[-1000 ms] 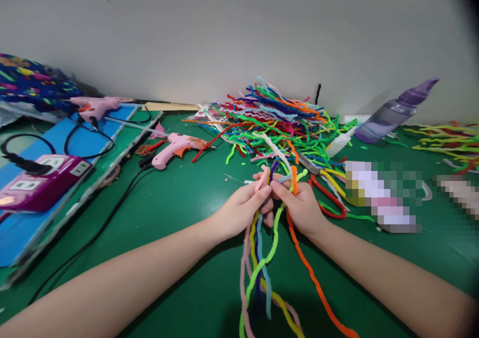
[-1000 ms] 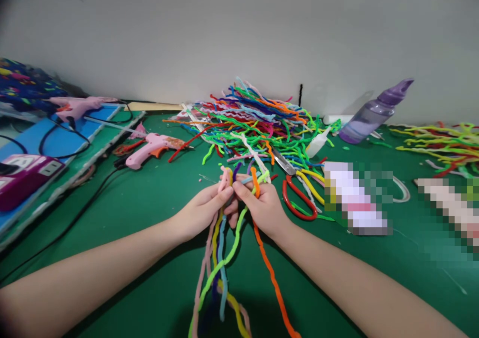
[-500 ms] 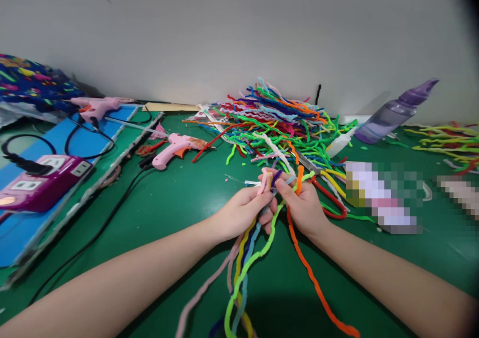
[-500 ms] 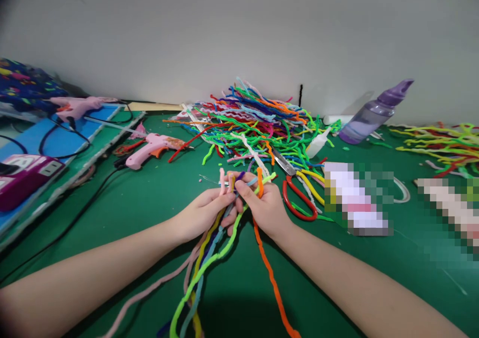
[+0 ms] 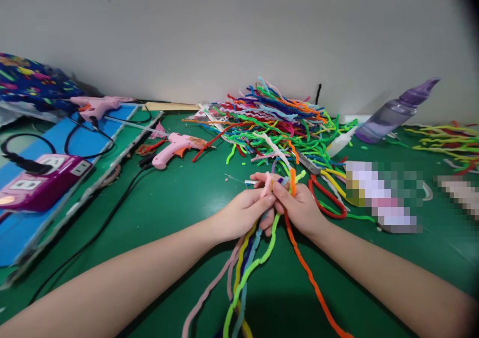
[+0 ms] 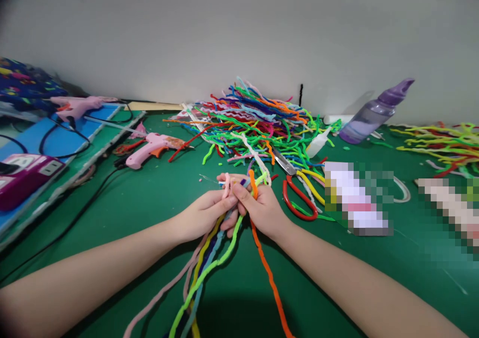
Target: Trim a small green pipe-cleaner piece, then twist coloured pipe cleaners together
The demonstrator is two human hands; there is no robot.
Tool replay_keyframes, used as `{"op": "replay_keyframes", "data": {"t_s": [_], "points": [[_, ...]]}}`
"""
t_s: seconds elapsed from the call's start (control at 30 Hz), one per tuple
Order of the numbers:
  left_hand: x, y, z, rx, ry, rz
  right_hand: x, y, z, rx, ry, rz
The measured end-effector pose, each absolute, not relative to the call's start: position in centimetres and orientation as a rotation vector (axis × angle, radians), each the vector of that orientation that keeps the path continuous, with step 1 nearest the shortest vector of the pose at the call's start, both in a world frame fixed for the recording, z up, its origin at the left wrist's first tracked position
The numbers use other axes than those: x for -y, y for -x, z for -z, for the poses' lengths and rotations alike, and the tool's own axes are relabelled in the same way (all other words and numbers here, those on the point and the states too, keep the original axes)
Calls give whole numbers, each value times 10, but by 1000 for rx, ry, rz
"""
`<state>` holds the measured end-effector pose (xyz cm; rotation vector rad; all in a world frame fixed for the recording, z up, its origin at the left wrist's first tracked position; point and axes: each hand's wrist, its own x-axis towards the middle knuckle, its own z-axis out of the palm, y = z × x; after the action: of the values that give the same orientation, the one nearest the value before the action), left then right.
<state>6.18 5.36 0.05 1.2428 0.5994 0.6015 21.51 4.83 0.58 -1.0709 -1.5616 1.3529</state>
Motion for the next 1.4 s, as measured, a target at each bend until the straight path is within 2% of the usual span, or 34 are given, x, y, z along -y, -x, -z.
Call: {"op": "replay_keyframes", "data": {"t_s": [0.2,0.63,0.83,1.0,1.23,1.4], "points": [[-55,-59,-2,-632,-1373,-546,-49,-217,-3,1576,1054,-1359],[-55,-62,-1,-671,-1317,-678,-48,-213,-6,1557,1001,-1404],[-54,-64,4,-668,-1175,-771,-48,-213,-3,1428,1073,-1225],[-54,-62,2,-663,-1207,-692,-49,-213,-2,1450,1074,-1099],[-55,-61,0,-644,-1198,-690,-49,-214,-8,1669,1000,-1275],[-53,-60,-4,-704,-1282,-626,-48,-213,-7,1573,1052,-1211]]}}
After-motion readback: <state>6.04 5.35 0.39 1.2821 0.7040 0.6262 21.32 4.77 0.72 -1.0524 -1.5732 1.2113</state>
